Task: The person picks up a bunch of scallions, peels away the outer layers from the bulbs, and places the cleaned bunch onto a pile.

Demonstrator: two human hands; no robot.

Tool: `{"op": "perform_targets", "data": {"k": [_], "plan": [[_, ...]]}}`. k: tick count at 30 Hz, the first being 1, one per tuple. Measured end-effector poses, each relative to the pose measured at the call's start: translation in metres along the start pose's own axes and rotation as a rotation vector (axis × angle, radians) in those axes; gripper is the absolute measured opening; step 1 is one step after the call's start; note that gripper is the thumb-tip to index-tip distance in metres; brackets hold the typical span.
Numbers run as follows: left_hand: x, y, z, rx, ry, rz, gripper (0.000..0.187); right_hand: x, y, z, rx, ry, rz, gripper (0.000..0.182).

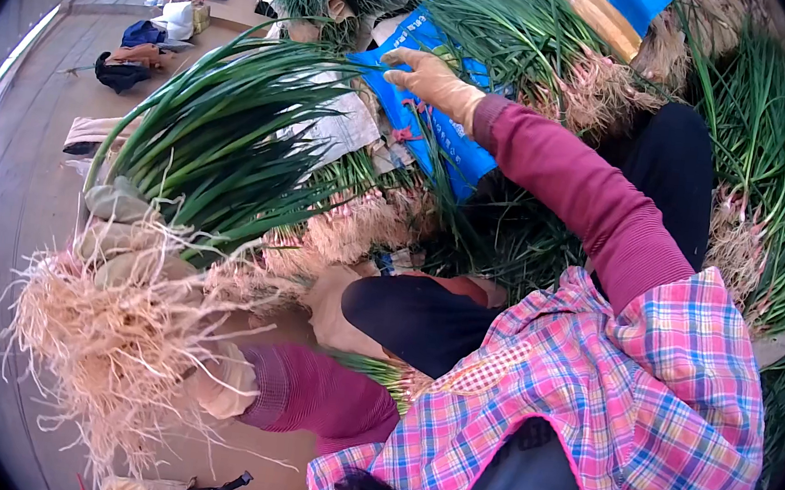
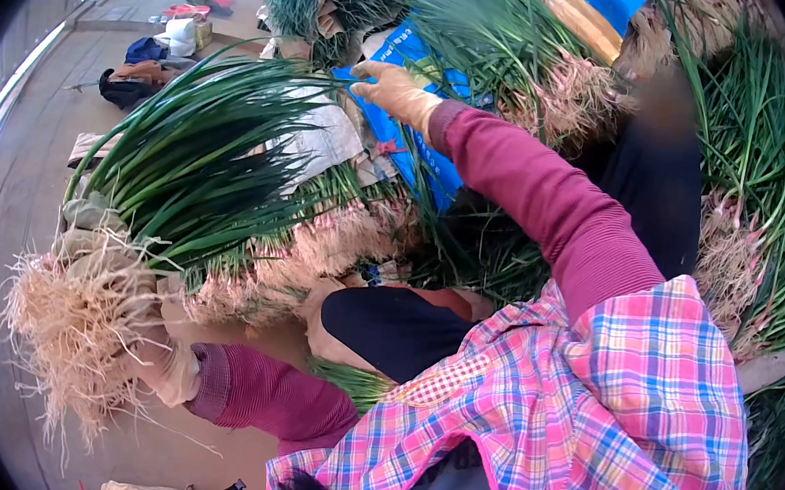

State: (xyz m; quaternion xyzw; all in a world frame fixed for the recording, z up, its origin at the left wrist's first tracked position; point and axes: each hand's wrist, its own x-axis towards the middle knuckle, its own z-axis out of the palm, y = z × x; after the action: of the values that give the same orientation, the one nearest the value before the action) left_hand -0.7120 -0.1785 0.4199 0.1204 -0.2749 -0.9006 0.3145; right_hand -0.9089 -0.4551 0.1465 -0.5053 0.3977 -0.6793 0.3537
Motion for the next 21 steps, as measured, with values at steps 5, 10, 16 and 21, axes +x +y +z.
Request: {"op": "perform_targets", "data": {"k": [5,10,16,21], "plan": [[-0.003,-0.004,-0.002,0.011,0.010,0.018,0.071,-0.007,-0.010,-0.001,0.278,-0.174,0.143,0.032],[-0.006,-0.009,-0.007,0.021,0.022,0.033,0.070,0.000,-0.003,-0.009,0.092,0.141,0.016,0.025],[-0.006,-0.009,-0.013,0.015,0.028,0.040,0.070,0.005,-0.025,-0.004,0.276,-0.281,0.026,0.032],[-0.003,0.001,-0.014,0.004,-0.005,0.066,0.070,0.016,-0.010,-0.009,0.517,-0.274,0.148,0.020]]}}
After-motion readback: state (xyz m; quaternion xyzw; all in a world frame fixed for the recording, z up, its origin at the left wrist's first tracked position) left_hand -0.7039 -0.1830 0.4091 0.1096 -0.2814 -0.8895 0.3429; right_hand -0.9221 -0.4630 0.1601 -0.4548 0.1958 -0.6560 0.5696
